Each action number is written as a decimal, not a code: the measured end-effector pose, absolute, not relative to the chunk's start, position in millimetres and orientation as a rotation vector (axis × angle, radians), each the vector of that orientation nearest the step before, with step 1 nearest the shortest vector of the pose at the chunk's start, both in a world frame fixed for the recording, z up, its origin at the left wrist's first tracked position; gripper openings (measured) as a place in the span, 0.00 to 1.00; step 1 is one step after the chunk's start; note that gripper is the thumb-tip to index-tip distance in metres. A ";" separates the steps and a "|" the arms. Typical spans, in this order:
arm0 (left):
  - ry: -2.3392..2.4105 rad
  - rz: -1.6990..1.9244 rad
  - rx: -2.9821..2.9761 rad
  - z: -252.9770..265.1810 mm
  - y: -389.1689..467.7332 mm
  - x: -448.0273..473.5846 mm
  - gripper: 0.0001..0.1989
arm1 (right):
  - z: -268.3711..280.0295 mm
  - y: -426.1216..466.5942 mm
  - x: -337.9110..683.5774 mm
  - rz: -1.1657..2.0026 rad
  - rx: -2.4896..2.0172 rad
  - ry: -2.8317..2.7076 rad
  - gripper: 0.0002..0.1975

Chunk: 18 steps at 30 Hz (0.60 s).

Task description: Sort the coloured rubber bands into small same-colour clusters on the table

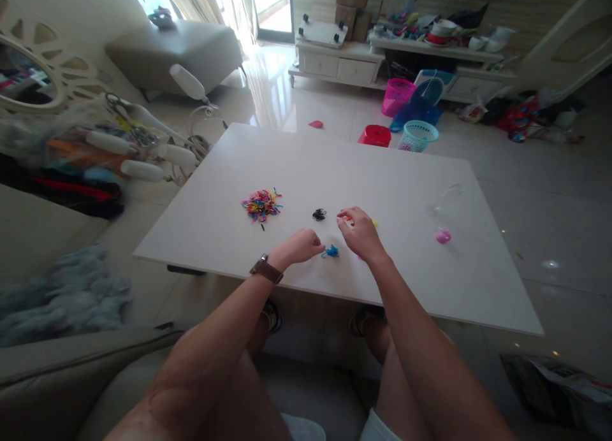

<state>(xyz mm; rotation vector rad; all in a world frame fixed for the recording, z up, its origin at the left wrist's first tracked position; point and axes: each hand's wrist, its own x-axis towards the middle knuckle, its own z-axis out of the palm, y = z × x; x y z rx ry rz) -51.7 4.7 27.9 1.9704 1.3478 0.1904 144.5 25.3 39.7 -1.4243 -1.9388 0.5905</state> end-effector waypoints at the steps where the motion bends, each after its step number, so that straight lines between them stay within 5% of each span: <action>1: 1.333 0.189 1.961 27.7 5.0 -49.2 0.18 | 39.9 24.8 144.2 0.592 -1.422 -1.942 0.10; 18: 1.331 0.150 2.062 10.8 3.6 -30.8 0.18 | 40.2 23.3 146.1 0.621 -1.450 -1.961 0.10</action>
